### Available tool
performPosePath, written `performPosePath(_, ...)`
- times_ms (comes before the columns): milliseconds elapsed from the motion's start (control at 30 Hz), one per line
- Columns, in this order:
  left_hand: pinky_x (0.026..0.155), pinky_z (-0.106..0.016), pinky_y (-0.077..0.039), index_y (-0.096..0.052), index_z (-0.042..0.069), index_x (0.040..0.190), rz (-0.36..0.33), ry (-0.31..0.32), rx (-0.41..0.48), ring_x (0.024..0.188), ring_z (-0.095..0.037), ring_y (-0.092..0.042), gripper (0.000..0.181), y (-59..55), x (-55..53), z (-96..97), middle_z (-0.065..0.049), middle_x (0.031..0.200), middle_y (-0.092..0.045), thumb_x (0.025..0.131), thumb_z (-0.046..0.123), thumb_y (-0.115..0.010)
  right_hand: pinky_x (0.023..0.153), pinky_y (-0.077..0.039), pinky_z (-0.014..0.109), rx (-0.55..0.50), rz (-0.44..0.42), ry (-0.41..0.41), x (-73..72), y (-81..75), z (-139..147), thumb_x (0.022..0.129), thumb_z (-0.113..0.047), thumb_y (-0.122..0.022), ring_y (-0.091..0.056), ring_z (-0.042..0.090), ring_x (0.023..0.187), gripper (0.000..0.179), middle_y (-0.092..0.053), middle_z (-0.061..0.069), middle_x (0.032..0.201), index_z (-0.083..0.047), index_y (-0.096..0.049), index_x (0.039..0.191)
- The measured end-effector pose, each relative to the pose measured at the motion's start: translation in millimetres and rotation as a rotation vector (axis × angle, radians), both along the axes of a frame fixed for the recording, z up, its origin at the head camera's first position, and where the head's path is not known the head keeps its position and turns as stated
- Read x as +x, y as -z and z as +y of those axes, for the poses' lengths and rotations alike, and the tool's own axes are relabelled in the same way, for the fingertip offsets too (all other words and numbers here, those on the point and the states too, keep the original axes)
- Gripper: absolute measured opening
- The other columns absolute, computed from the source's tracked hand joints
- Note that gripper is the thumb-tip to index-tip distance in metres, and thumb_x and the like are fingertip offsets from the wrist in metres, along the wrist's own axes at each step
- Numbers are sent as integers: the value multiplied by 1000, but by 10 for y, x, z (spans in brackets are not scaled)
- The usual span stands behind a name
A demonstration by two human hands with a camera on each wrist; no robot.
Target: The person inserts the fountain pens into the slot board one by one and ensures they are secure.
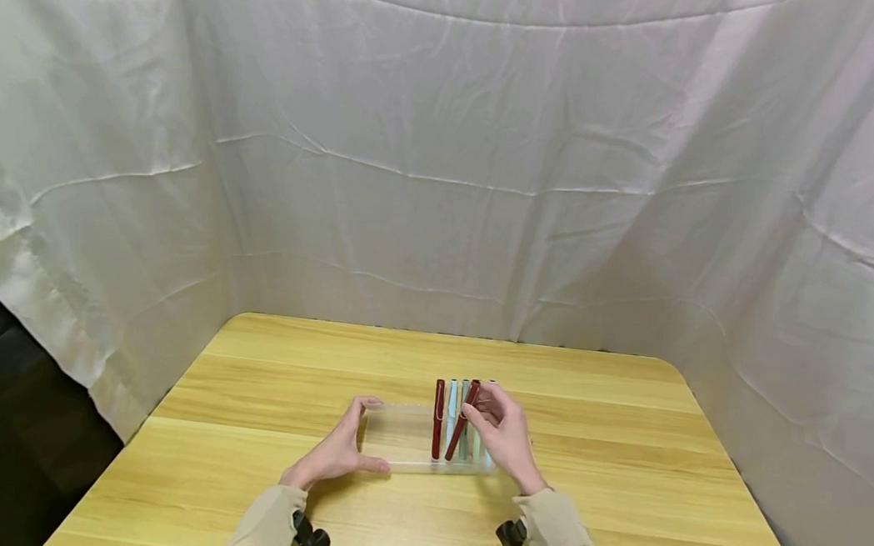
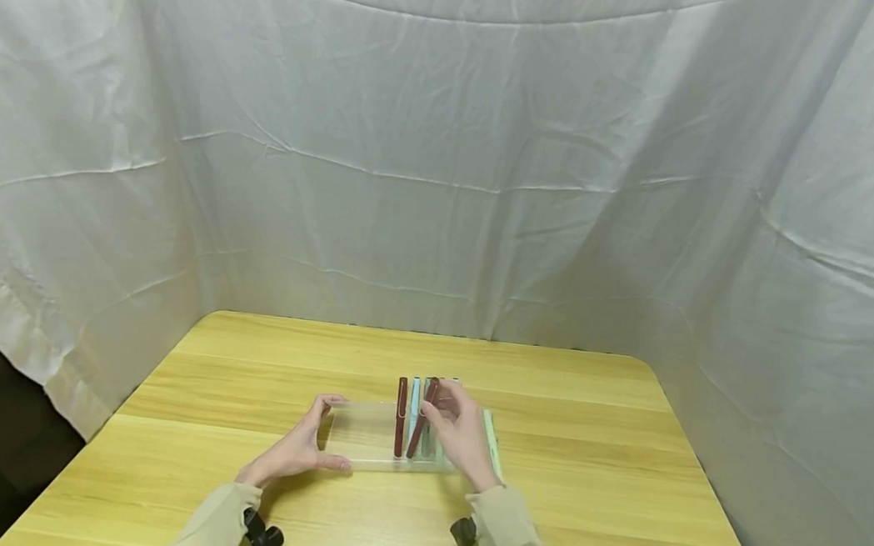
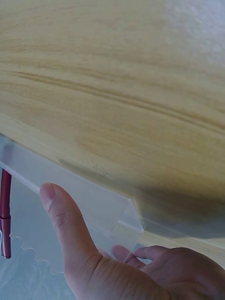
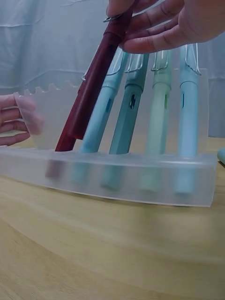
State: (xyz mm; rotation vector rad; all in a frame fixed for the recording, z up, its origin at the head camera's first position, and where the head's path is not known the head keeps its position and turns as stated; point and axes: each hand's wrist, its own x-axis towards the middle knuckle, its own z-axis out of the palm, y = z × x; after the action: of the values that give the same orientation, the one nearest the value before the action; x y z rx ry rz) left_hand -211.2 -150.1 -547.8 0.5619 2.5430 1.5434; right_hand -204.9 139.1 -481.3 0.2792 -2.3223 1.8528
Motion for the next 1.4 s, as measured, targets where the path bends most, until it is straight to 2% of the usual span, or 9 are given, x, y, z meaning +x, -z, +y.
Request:
performPosePath(400,124,-67,-17,-33,7,144,-7,-2,-1,151,-45,-22,102,4,1,-1,-20,153,-35,65,25,-95,84,-60,19,0,50,-26,-20,55,-122,89,-7,-74,-71,17,92,41,-72,18,105,-2,-62,127)
performPosePath(800,123,-66,-22,-34,9,143,4,-7,1,147,-40,-32,102,3,1,2,-19,151,-38,64,25,-95,82,-61,20,79,129,-37,-1,77,-258,88,-7,-75,-72,21,91,41,-75,13,101,-4,-62,126)
performPosePath(1100,124,-66,-20,-33,10,144,-8,-11,0,150,-43,-27,102,7,3,6,-19,152,-37,64,25,-95,80,-63,26,88,177,-92,-14,125,-287,90,-4,-72,-73,31,91,38,-75,13,98,-5,-62,127)
performPosePath(1400,123,-66,-21,-34,10,144,4,-6,2,149,-42,-29,101,1,3,6,-18,152,-37,64,25,-95,78,-62,24,233,271,-200,-48,142,-256,96,-11,-66,-74,22,82,48,-76,13,96,-4,-54,142)
